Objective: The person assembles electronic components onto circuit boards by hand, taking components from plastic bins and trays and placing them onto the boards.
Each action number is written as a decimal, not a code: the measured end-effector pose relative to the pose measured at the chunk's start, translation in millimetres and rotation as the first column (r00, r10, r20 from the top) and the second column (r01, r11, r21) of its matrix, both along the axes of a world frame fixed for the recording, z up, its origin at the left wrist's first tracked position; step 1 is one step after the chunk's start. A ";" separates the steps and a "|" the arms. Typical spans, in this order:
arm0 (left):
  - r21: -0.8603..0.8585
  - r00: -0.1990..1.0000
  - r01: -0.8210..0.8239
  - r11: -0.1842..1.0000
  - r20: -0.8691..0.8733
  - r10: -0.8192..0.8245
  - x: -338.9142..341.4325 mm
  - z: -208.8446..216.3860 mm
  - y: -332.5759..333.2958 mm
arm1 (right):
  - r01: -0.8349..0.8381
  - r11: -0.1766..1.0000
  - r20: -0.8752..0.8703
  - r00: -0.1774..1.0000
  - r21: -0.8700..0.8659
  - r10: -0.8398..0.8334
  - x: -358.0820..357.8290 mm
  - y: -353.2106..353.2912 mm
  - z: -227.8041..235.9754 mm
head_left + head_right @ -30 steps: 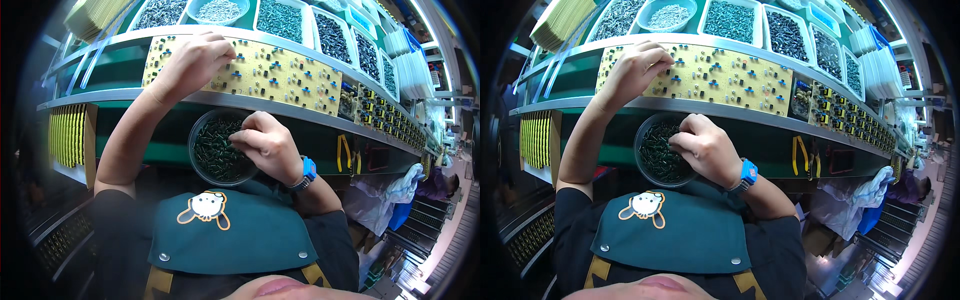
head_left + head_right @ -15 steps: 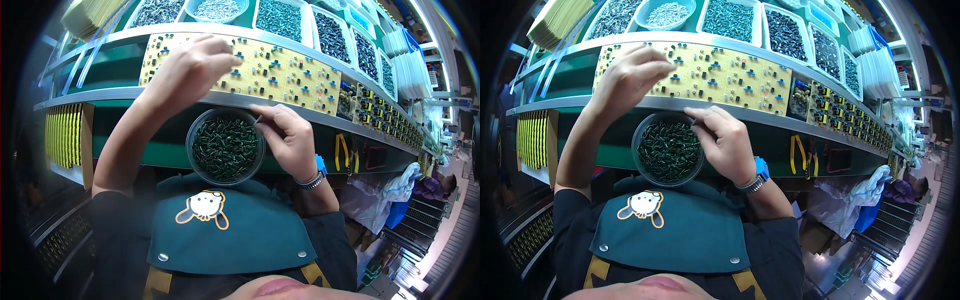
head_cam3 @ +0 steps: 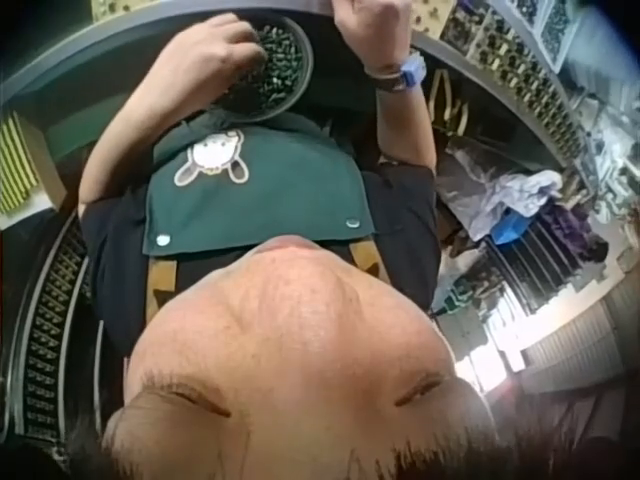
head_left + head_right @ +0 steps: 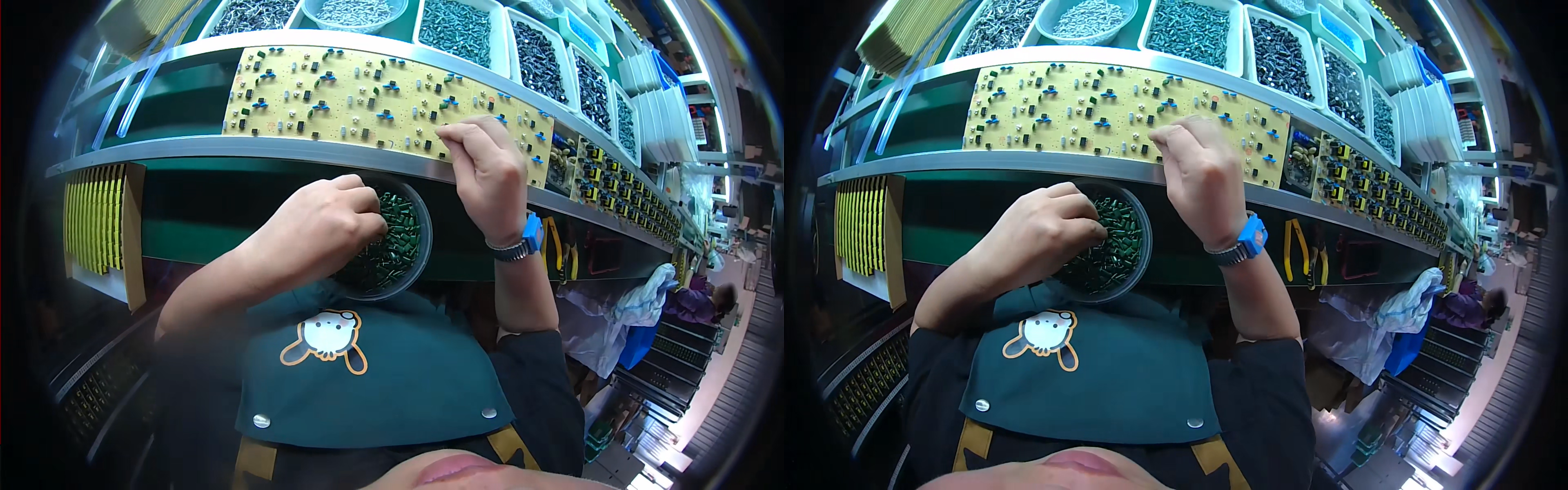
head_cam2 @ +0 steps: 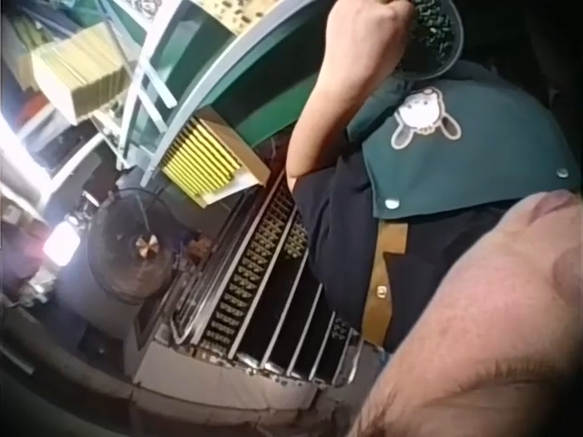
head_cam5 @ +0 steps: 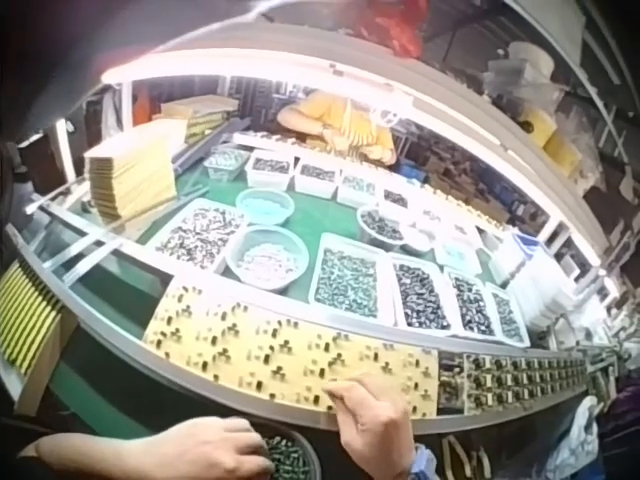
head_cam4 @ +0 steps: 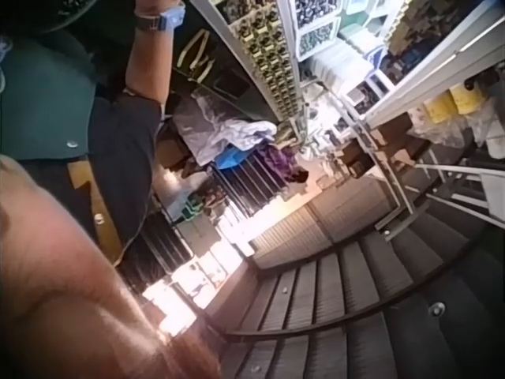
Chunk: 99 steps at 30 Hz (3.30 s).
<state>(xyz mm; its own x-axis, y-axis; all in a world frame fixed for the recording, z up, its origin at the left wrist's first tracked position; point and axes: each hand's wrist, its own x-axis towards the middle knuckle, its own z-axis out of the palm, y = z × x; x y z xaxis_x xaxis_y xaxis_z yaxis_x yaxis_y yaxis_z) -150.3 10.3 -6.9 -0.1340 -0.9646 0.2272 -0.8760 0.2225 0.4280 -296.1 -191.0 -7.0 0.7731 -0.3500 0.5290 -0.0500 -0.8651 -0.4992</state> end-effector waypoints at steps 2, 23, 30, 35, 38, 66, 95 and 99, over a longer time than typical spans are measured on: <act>-0.007 0.998 -0.027 1.000 -0.056 0.027 -0.9 -1.3 2.8 | -0.001 1.000 0.000 1.000 -0.026 0.001 3.5 -0.1 -4.9; 0.012 0.800 -0.311 0.950 -0.536 0.268 0.7 2.3 -0.9 | 0.028 0.994 -0.012 0.999 -0.110 -0.029 0.3 7.5 -5.9; -0.278 0.949 -0.291 0.916 -0.207 0.239 45.9 6.6 -25.4 | -0.398 0.913 -0.451 0.834 -0.091 0.318 -27.6 60.3 1.5; -0.313 0.966 -0.256 0.915 -0.126 0.227 56.7 2.8 -45.4 | -0.405 0.912 -0.374 0.858 -0.067 0.354 -27.7 59.1 -8.4; -0.286 0.969 -0.243 0.927 -0.121 0.216 58.4 1.8 -49.0 | -0.376 0.926 -0.269 0.890 0.027 0.369 -28.4 58.1 -13.0; 0.262 0.984 0.043 0.964 0.157 -0.087 -10.9 15.1 -28.8 | 0.336 0.941 0.144 0.934 -0.033 -0.328 -63.0 -112.3 2.5; -0.190 0.933 -0.266 0.945 -0.299 0.202 11.3 27.0 -104.6 | -0.403 0.904 -0.364 0.871 -0.142 0.331 -43.8 25.4 3.5; -0.375 0.981 -0.170 0.911 -0.153 0.120 12.5 20.2 -167.2 | -0.470 0.850 -0.410 0.842 -0.237 0.351 -28.7 48.5 -7.4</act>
